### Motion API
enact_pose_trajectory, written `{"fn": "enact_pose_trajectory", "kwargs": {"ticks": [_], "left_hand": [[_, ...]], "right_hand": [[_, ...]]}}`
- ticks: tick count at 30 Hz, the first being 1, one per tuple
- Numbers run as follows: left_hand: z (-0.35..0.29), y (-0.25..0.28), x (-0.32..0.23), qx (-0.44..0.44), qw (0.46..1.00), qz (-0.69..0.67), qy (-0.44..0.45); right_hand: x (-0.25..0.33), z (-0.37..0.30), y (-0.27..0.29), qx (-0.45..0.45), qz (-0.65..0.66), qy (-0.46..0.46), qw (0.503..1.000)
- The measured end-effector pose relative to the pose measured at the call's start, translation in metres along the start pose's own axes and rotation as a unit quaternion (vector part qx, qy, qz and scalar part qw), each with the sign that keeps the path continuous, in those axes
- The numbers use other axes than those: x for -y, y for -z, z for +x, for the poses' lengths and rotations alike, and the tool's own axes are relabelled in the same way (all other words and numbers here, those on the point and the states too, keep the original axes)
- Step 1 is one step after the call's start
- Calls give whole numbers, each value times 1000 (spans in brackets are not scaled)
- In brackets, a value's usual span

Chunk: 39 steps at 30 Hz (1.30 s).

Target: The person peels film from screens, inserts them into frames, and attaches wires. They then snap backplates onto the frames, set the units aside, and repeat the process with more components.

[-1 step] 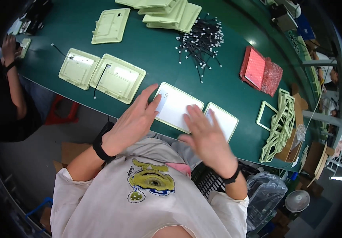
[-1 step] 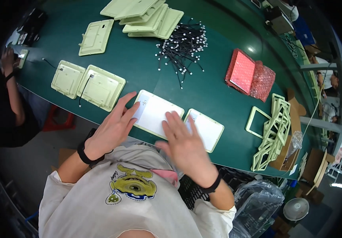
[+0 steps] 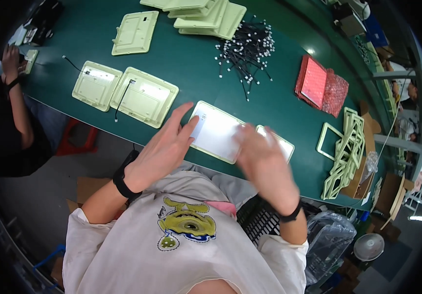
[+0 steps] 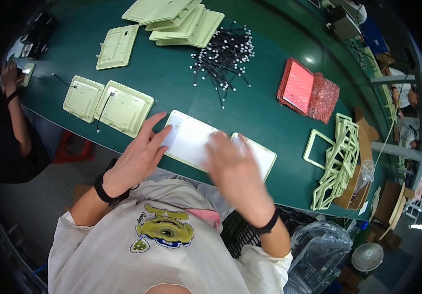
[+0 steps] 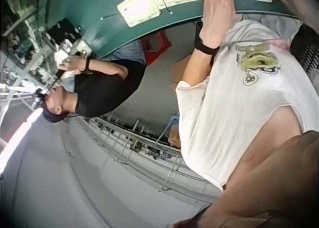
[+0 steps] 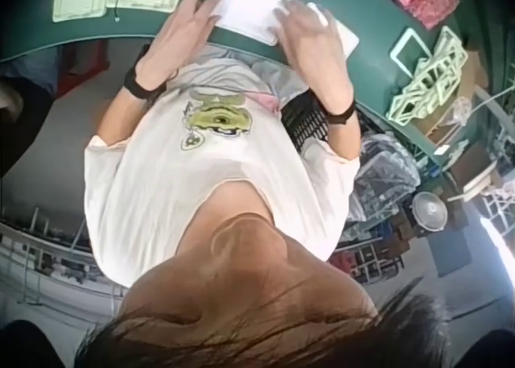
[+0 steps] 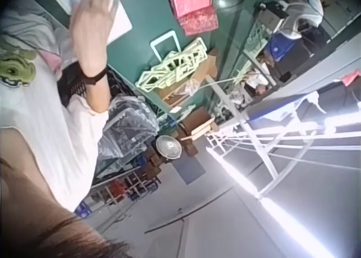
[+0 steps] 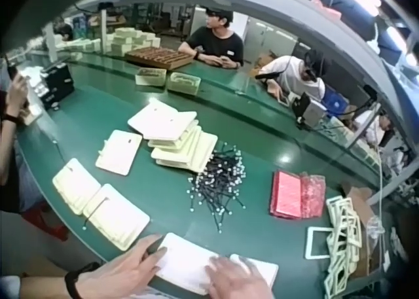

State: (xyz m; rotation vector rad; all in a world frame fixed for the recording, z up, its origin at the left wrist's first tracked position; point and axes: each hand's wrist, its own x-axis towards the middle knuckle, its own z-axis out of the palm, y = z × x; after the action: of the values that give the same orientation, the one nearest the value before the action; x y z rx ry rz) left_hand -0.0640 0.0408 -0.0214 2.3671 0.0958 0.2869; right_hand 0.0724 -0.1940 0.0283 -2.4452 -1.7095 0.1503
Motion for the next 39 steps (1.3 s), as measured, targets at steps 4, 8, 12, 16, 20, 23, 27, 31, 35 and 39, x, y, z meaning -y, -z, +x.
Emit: {"fn": "enact_pose_trajectory", "kwargs": {"ticks": [4, 8, 12, 16, 20, 23, 27, 31, 35, 39], "left_hand": [[16, 18, -14, 5, 1000, -22, 21], [82, 38, -23, 15, 998, -16, 61], [142, 18, 7, 16, 993, 79, 90], [177, 7, -1, 133, 969, 92, 186], [188, -6, 9, 127, 970, 70, 196], [191, -1, 8, 158, 962, 76, 211], [192, 3, 3, 178, 958, 82, 207], [184, 13, 10, 183, 946, -79, 255], [167, 19, 37, 225, 860, -393, 236], [149, 18, 28, 195, 804, -506, 244]], "right_hand": [[-66, 55, 15, -59, 100, -210, 971], [-92, 96, -3, 17, 204, -263, 943], [-84, 107, -3, 71, 245, -276, 927], [-87, 95, 5, 93, 304, -280, 906], [-99, 63, 13, 90, 484, -280, 824], [-103, 43, 14, 90, 621, -244, 739], [-98, 17, 12, 68, 684, -244, 685], [-95, -7, 5, 29, 721, -237, 650], [-84, -17, 1, -39, 733, -194, 651], [-75, -23, 1, -82, 700, -223, 674]]}}
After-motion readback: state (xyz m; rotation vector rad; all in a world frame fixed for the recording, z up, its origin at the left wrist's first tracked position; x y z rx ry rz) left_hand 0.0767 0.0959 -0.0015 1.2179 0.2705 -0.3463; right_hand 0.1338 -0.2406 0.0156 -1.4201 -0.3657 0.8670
